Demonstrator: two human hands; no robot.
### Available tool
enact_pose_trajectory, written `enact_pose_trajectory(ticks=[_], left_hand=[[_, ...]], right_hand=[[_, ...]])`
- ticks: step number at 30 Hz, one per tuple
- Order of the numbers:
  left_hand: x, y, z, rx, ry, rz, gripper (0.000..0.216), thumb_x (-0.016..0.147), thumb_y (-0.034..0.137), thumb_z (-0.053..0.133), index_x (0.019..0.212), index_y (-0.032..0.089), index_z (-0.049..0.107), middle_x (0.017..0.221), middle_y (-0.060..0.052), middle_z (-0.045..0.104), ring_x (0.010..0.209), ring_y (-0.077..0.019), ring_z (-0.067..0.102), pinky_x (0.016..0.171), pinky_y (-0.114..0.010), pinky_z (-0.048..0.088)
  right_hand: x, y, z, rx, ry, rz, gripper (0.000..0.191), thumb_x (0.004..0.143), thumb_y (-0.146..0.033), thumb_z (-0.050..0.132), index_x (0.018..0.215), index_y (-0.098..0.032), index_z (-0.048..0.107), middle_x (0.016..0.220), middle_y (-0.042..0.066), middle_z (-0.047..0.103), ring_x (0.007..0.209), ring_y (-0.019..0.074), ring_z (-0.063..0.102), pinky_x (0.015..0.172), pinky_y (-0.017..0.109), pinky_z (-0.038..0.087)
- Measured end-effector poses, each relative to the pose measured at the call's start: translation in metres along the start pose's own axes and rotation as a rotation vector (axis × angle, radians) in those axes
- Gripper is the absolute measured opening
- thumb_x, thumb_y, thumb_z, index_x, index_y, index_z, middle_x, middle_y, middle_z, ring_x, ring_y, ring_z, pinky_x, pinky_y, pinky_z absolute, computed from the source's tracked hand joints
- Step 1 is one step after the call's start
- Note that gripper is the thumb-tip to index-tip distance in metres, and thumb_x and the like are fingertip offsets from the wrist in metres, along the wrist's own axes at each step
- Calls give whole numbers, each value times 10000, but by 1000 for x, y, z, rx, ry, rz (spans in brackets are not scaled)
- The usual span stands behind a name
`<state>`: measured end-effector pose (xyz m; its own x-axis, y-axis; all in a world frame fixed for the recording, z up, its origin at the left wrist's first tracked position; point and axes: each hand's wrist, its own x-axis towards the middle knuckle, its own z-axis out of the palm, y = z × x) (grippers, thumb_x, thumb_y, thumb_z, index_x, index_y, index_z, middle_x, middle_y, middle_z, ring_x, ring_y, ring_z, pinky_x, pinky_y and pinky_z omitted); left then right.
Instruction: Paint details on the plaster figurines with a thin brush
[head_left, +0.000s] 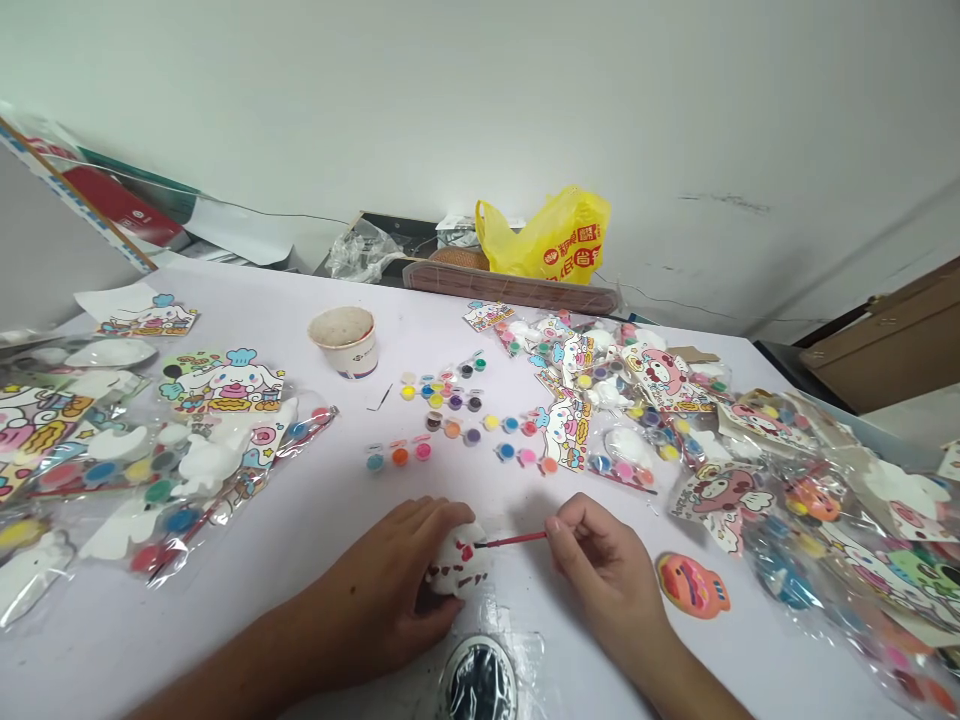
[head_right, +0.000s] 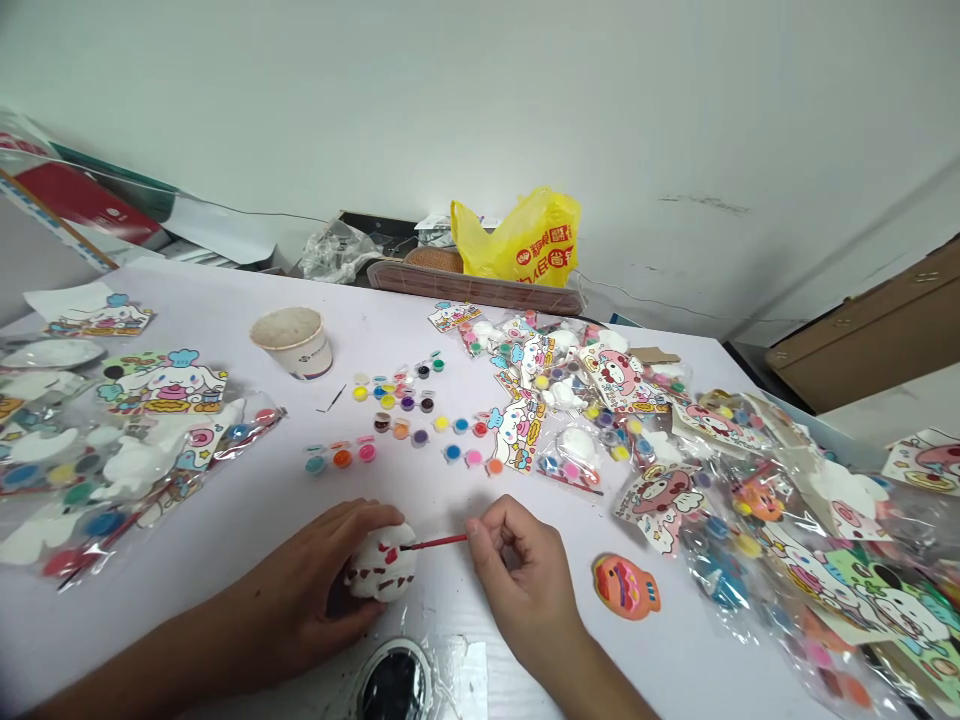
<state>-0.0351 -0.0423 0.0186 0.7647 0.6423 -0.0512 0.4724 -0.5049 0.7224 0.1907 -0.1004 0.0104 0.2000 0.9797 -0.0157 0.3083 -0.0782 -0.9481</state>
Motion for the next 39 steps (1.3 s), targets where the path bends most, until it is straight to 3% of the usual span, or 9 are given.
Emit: enact_pose_trajectory(ticks=[13, 32, 39], left_hand=[[2, 5, -2, 5, -29, -32, 487, 787, 159, 606, 1228, 249, 420, 1105, -50, 580, 1001, -250, 535, 857, -382, 454], [2, 3, -1, -10, -13, -36, 505, 791, 153, 617, 1231, 273, 400, 1116, -33, 574, 1008, -244, 525, 867, -384, 437], [1, 2, 0, -5, -21, -36, 519, 785, 152, 616, 1241, 268, 397, 1120, -34, 573, 1014, -243, 523, 871, -371, 436]], right_hand=[[-5, 1, 3, -53, -11, -72, 386, 914, -485, 499, 643, -213, 456, 542, -41, 398, 514, 127, 361, 493, 250, 292], [-3, 0, -2, -40, 17, -75, 359, 916, -422, 530, 639, -205, 461, 540, -47, 398, 505, 114, 339, 497, 247, 280], [-4, 2, -2, -17, -35, -65, 354, 921, -420, 528, 646, -207, 460, 544, -44, 408, 511, 117, 349, 489, 244, 279]])
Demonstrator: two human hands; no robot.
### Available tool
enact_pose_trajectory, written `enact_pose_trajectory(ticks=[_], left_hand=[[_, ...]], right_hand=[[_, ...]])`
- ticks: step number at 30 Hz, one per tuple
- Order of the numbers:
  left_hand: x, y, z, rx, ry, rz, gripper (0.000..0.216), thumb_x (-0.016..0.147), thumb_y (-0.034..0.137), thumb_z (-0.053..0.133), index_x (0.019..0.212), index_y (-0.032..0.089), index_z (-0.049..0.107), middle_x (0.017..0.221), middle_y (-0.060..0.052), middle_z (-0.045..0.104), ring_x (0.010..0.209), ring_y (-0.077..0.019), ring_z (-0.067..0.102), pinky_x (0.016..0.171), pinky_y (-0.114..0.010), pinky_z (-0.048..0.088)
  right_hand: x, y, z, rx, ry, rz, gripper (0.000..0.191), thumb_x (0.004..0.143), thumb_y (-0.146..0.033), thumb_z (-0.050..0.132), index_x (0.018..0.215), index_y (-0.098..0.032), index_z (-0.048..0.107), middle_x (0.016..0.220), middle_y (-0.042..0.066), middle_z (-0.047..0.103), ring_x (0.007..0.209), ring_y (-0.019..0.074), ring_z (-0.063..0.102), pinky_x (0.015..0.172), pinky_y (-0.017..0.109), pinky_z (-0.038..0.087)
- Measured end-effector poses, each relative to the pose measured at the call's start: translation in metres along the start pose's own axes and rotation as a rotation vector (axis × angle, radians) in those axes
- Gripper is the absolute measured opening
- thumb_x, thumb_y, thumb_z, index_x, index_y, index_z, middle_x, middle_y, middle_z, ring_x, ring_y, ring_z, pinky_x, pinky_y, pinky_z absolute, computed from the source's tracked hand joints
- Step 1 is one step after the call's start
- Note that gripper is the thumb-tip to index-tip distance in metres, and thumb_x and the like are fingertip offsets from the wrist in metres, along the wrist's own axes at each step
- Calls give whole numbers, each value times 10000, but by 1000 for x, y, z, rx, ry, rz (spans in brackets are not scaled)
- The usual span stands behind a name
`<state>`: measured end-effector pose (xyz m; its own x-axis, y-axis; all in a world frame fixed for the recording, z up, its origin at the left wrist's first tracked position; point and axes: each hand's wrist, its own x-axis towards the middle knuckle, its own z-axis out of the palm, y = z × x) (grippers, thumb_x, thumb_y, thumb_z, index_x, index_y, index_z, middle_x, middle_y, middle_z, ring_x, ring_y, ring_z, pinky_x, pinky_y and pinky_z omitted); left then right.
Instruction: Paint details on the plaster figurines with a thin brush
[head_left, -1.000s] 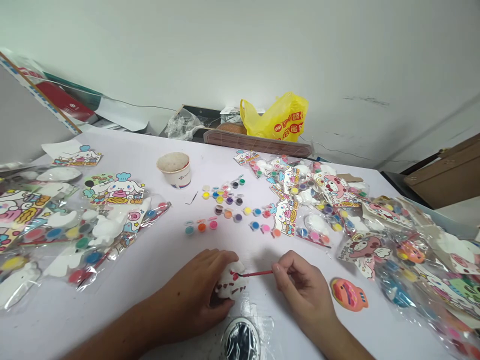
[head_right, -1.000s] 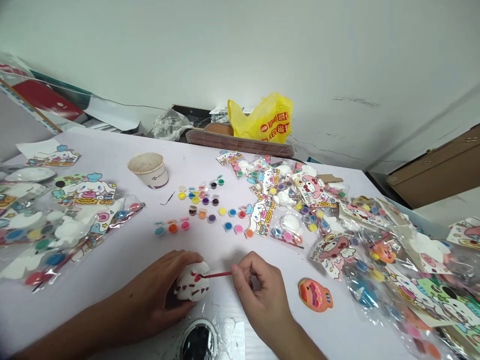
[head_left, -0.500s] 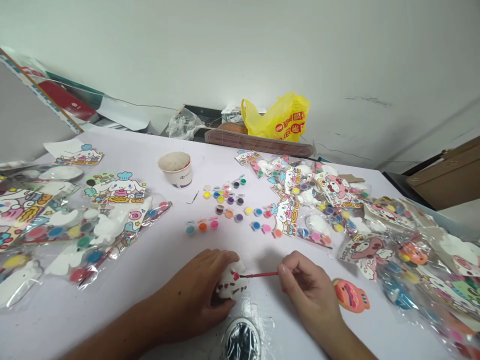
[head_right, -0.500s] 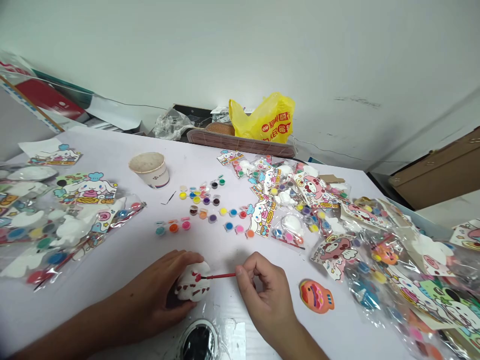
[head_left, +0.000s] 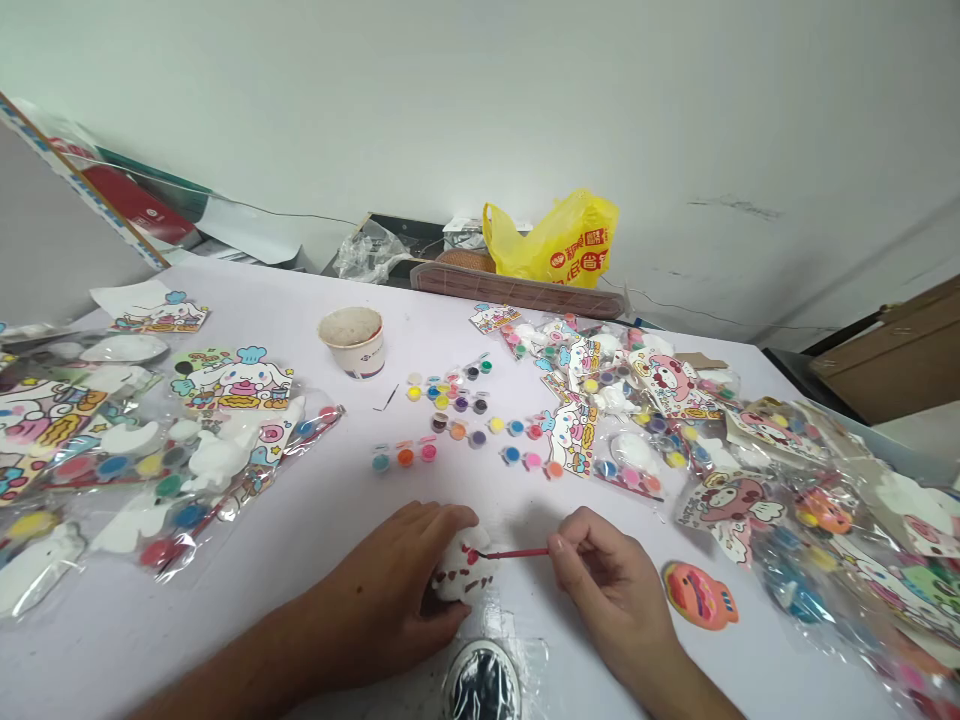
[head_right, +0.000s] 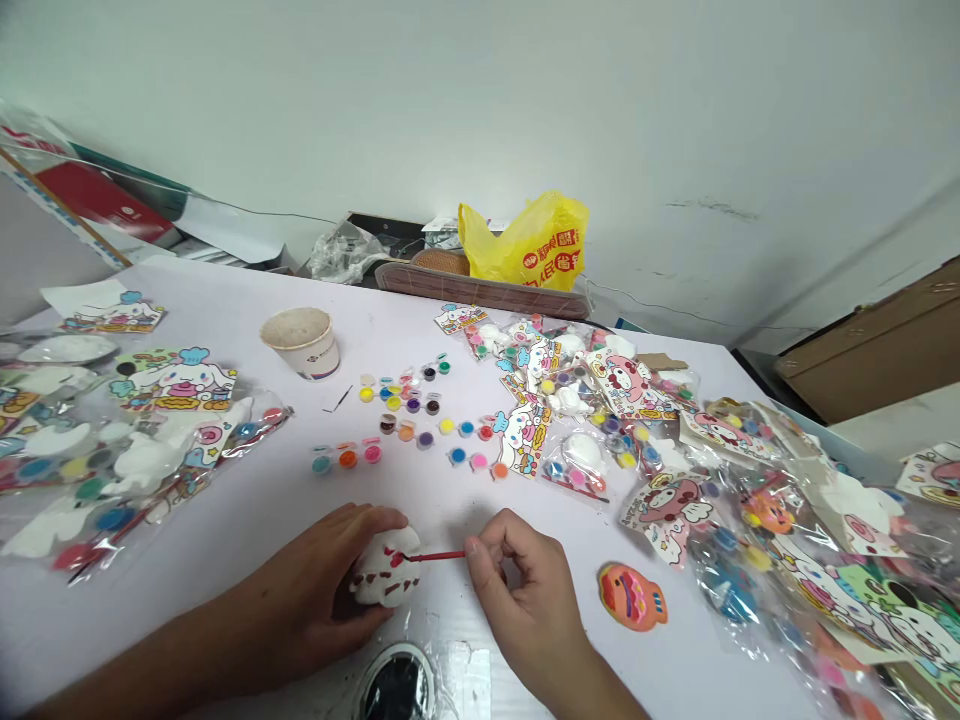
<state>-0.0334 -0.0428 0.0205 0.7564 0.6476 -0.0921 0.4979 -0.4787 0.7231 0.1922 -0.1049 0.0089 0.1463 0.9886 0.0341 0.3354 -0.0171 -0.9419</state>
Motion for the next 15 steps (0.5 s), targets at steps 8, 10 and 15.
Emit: enact_pose_trajectory(ticks=[8, 10, 15], left_hand=[[0, -1, 2, 5, 14, -15, 548, 779, 163, 631, 1244, 305, 379, 1124, -8, 570, 1016, -229, 531, 881, -367, 446], [-1, -3, 3, 8, 16, -20, 547, 780, 175, 632, 1248, 302, 379, 1136, -16, 568, 1028, -235, 530, 892, -380, 446], [-1, -7, 5, 25, 22, -15, 553, 785, 189, 624, 1268, 288, 374, 1183, -42, 561, 1065, -254, 528, 919, -405, 444]], right_hand=[[17, 9, -24, -83, 211, -42, 282, 925, -405, 536, 722, -210, 544, 592, -25, 485, 546, 136, 448, 506, 237, 354], [22, 10, -28, -112, 268, -27, 266, 921, -420, 538, 757, -212, 559, 617, -21, 493, 573, 143, 466, 523, 240, 373], [36, 9, -37, -258, 330, -57, 264, 912, -440, 539, 780, -213, 564, 654, -8, 543, 609, 155, 497, 559, 254, 392]])
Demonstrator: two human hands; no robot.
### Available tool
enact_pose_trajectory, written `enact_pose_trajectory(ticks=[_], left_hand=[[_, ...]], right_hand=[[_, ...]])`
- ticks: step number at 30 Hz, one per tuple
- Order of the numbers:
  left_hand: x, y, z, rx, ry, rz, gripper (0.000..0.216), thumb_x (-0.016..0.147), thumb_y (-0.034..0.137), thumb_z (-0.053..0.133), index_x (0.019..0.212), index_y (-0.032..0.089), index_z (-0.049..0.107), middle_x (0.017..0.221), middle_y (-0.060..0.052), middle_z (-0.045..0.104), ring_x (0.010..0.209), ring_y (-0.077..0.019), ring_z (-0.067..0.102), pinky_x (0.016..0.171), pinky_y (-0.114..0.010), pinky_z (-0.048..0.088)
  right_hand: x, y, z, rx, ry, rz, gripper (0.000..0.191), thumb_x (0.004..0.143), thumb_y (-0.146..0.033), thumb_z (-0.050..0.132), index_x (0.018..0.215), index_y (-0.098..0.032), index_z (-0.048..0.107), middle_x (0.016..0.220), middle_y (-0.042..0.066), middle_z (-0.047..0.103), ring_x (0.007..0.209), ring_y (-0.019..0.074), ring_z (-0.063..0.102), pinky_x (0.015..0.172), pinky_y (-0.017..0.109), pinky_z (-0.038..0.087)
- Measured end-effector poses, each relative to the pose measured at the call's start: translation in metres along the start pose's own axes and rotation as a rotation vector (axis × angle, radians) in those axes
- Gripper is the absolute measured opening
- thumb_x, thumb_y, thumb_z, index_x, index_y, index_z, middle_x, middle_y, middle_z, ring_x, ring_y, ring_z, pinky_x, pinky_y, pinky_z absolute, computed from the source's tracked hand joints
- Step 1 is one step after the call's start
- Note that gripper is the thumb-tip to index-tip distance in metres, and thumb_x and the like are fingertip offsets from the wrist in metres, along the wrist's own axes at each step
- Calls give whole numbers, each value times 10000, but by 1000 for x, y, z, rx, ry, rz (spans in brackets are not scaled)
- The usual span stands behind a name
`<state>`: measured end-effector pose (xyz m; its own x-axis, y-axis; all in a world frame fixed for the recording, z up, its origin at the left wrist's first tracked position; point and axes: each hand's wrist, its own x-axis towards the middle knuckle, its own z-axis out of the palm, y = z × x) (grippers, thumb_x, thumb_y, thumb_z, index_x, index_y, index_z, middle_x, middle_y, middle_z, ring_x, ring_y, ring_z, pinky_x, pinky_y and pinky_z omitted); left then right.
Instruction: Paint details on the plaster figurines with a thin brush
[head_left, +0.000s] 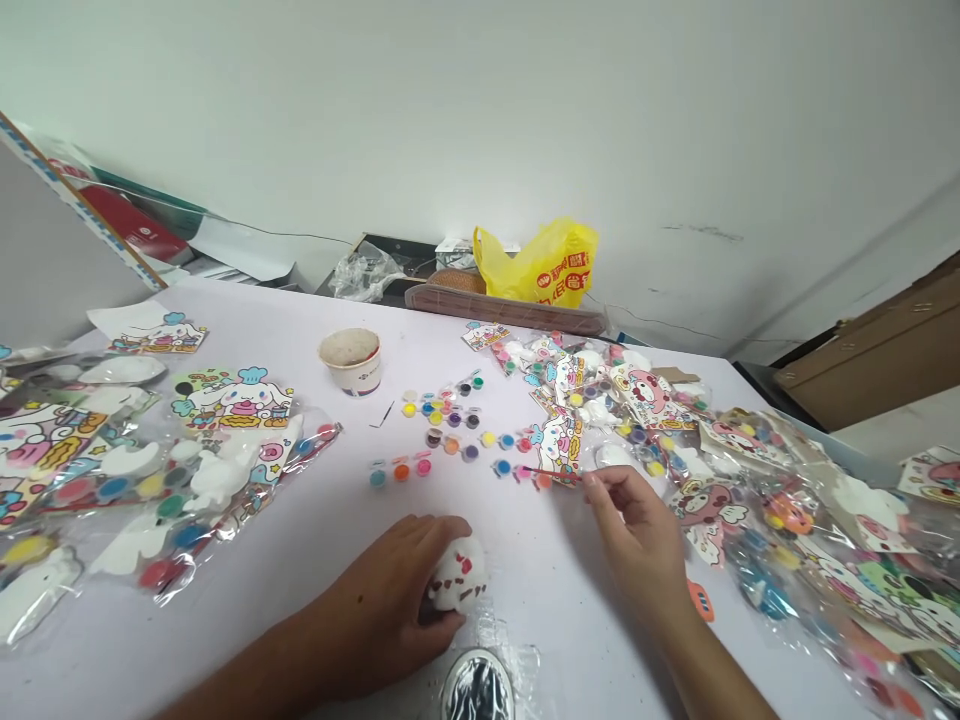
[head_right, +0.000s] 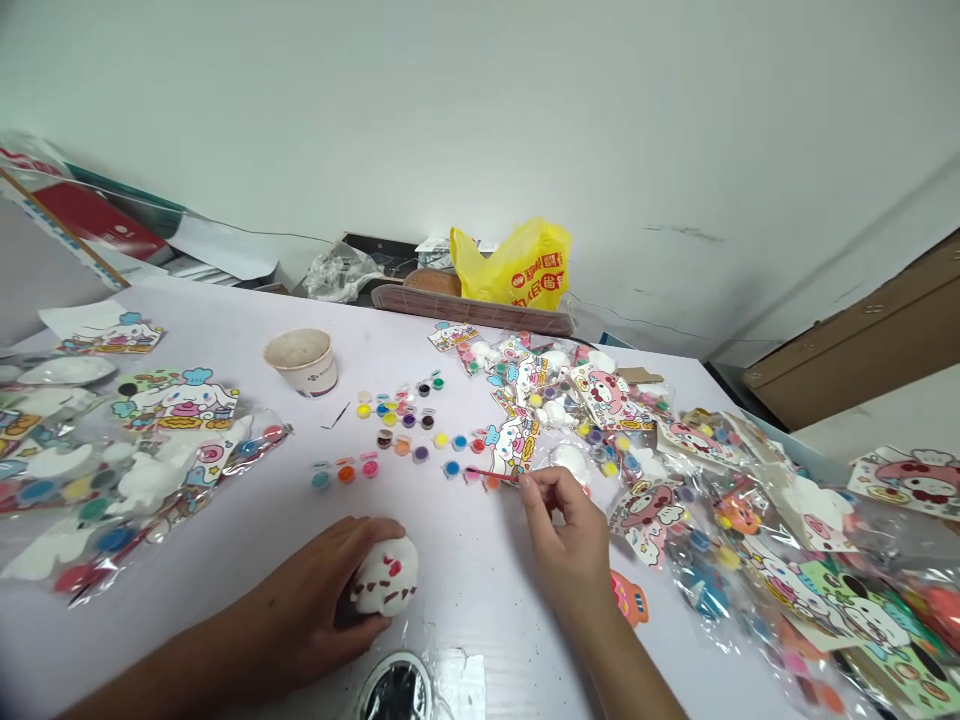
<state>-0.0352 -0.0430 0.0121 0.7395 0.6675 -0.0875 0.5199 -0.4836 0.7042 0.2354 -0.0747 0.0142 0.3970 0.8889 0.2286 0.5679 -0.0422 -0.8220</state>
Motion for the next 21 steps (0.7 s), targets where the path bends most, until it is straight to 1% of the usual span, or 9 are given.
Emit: enact_pose_trajectory(ticks=[4, 8, 12, 17, 19, 21], left_hand=[[-1, 0, 0, 6, 6, 8, 562, 779, 185, 612, 1274, 289, 368, 1216, -46, 553, 1102, -261, 518, 950, -424, 432], [0, 0, 0, -9, 25, 6, 570, 760, 171, 609, 1268, 284, 375, 1213, -42, 551, 1104, -252, 516, 958, -416, 429], [4, 1, 1, -2, 56, 28, 548, 744, 173, 621, 1241, 261, 408, 1180, -45, 560, 1086, -247, 519, 952, -399, 428], [19, -2, 0, 66, 118, 55, 520, 739, 216, 644, 1215, 222, 433, 1146, -67, 579, 1031, -258, 537, 923, -407, 433], [28, -6, -2, 104, 117, 76, 513, 747, 254, 655, 1212, 216, 442, 1136, -72, 589, 1016, -266, 547, 896, -405, 444], [36, -11, -5, 143, 103, 95, 533, 749, 292, 673, 1223, 205, 446, 1136, -85, 596, 1034, -283, 549, 897, -411, 444]], right_hand=[[19, -4, -3, -154, -6, -80, 250, 912, -427, 539, 792, -211, 572, 668, -1, 596, 598, 158, 520, 551, 258, 390], [31, -7, 0, -213, -29, -151, 256, 918, -408, 529, 757, -210, 553, 608, -19, 562, 538, 145, 484, 523, 258, 370], [31, -5, 5, -162, -38, -156, 255, 918, -415, 530, 768, -210, 550, 615, -21, 561, 548, 144, 484, 532, 257, 375], [33, -1, 7, -108, -2, -139, 283, 932, -423, 493, 750, -210, 527, 593, -30, 531, 530, 138, 453, 523, 256, 353], [33, -2, 9, -78, -10, -144, 324, 945, -429, 469, 707, -210, 494, 571, -35, 505, 506, 131, 423, 507, 258, 327], [29, -6, 14, 7, -3, -148, 364, 957, -442, 454, 675, -211, 462, 567, -38, 481, 507, 127, 405, 511, 260, 317]])
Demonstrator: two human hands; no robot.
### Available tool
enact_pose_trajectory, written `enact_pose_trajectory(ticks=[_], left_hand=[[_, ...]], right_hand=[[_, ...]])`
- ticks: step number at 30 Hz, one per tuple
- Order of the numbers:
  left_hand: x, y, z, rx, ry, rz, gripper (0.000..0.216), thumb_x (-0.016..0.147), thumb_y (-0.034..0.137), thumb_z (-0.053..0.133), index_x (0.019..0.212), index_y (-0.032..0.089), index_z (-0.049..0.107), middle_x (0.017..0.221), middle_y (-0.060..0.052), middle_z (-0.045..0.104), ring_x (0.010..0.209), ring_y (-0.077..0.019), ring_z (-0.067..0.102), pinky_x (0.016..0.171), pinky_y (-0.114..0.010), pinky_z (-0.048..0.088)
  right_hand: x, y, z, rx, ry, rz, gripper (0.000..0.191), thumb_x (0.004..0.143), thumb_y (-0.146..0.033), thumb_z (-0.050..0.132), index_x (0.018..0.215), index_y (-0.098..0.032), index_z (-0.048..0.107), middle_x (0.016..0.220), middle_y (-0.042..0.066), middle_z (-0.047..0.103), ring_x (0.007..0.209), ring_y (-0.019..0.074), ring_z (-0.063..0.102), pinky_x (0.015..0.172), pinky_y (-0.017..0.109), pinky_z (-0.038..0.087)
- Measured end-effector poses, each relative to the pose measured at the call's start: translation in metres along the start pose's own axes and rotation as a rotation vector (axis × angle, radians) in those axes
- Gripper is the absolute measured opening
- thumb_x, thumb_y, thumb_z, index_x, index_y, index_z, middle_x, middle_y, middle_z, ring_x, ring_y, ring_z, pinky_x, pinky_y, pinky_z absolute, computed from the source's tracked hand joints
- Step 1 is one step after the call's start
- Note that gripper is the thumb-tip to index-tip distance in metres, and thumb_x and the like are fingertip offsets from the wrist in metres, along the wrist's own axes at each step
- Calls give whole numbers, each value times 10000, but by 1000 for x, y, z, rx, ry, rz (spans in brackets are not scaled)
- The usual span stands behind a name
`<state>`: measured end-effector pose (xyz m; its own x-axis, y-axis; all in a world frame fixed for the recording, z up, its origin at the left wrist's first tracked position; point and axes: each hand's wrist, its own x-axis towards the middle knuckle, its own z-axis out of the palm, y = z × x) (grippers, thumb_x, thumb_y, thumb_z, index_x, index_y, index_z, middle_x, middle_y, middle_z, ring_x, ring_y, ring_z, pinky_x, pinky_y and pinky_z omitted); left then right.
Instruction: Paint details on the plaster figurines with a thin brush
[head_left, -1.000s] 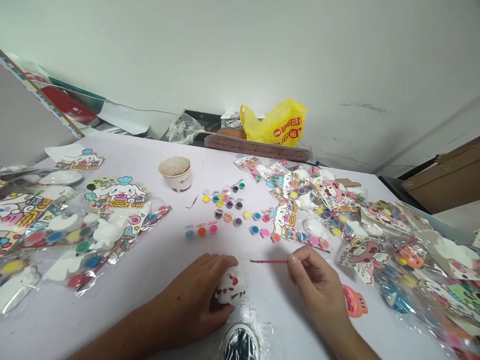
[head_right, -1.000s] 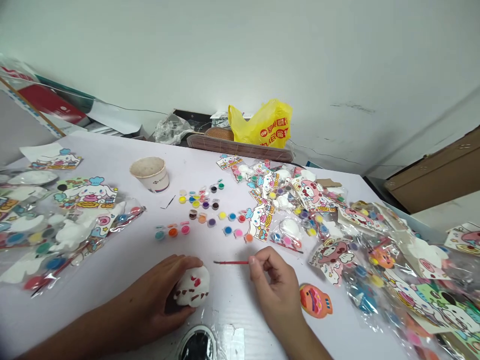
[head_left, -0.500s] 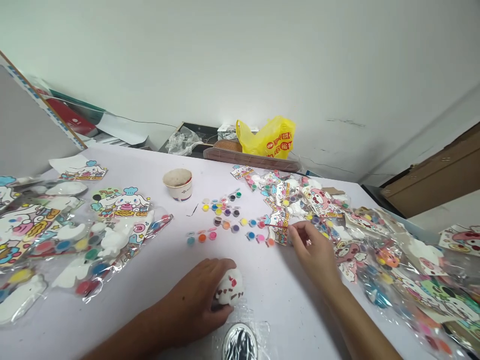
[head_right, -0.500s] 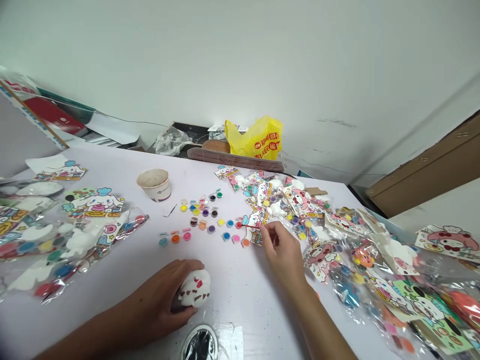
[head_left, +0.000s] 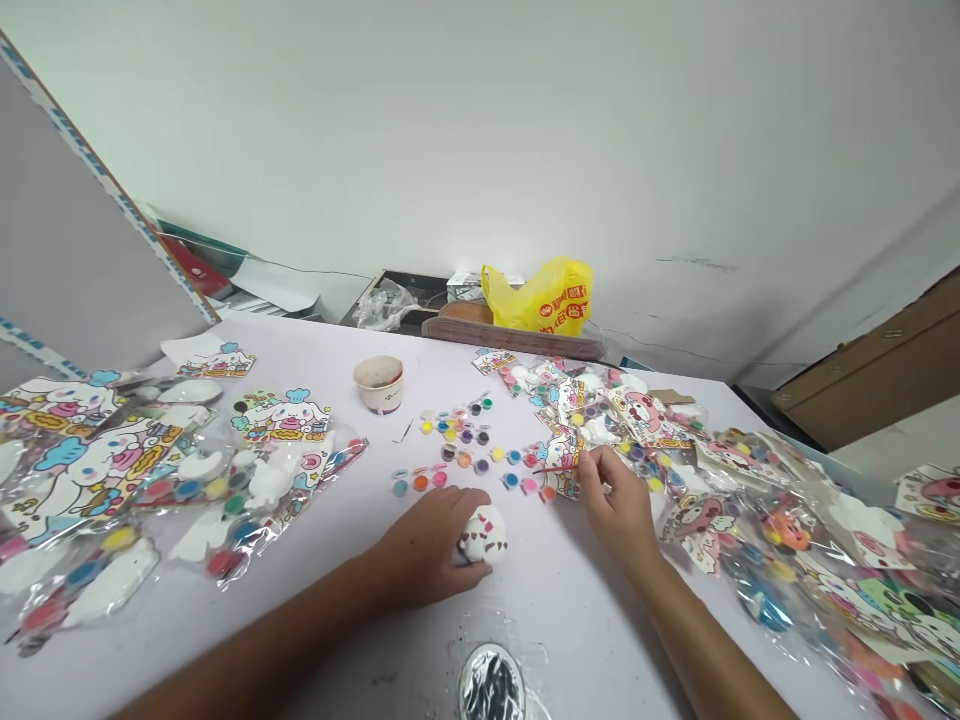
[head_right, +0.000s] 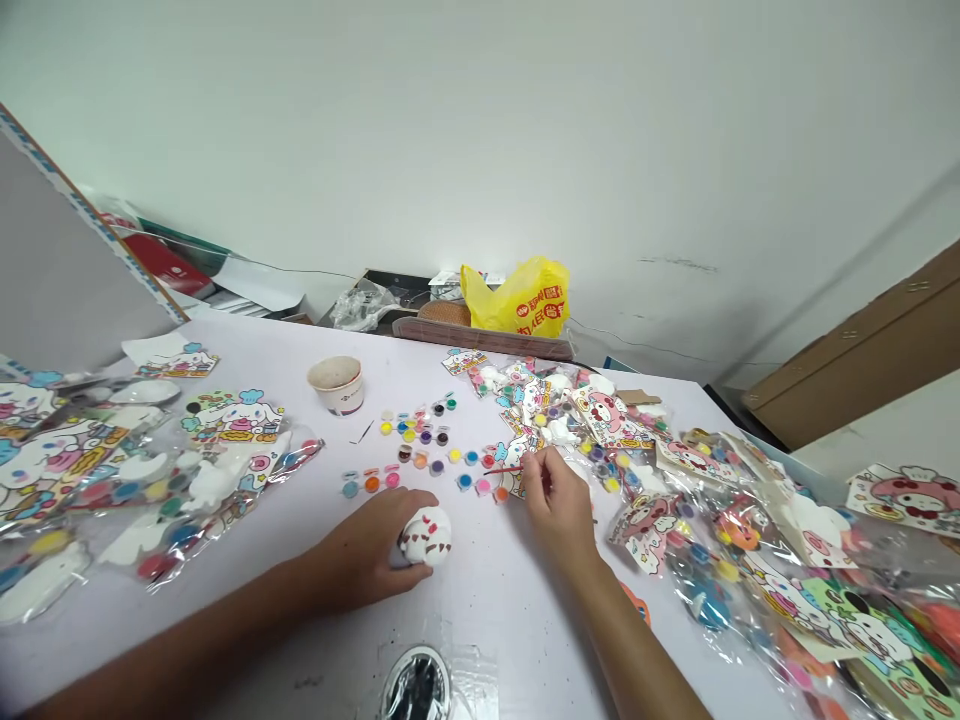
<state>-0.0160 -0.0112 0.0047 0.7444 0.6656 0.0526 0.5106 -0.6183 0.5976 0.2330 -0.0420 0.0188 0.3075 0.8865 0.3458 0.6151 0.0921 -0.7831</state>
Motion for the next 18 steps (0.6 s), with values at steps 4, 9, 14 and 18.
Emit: enact_pose_trajectory(ticks=[4, 9, 14, 18], left_hand=[[9, -9, -1, 44, 3, 37, 557, 762, 327, 673, 1250, 201, 434, 1175, -100, 590, 1075, -298, 543, 919, -413, 433], [8, -10, 0, 63, 5, 51, 521, 768, 293, 649, 1236, 218, 432, 1128, -83, 601, 1029, -285, 554, 891, -407, 437], [7, -5, -5, 42, -14, 43, 494, 778, 279, 629, 1230, 217, 441, 1122, -83, 602, 1023, -280, 552, 880, -408, 439], [7, -2, -8, 33, -45, 7, 480, 769, 281, 635, 1211, 220, 458, 1105, -77, 607, 1009, -279, 557, 869, -410, 445]], right_hand=[[-17, -10, 21, 424, 119, 172, 373, 974, -493, 421, 716, -224, 423, 596, -54, 446, 501, 116, 392, 489, 243, 319], [-27, -11, 43, 671, 159, 264, 393, 935, -535, 491, 710, -224, 406, 597, -69, 388, 496, 103, 346, 494, 232, 352], [-19, -4, 41, 650, 144, 220, 374, 944, -507, 479, 703, -229, 410, 595, -68, 351, 510, 114, 317, 532, 258, 411], [-12, 5, 32, 548, 119, 149, 344, 965, -473, 444, 722, -231, 418, 596, -57, 373, 525, 126, 338, 494, 250, 346]])
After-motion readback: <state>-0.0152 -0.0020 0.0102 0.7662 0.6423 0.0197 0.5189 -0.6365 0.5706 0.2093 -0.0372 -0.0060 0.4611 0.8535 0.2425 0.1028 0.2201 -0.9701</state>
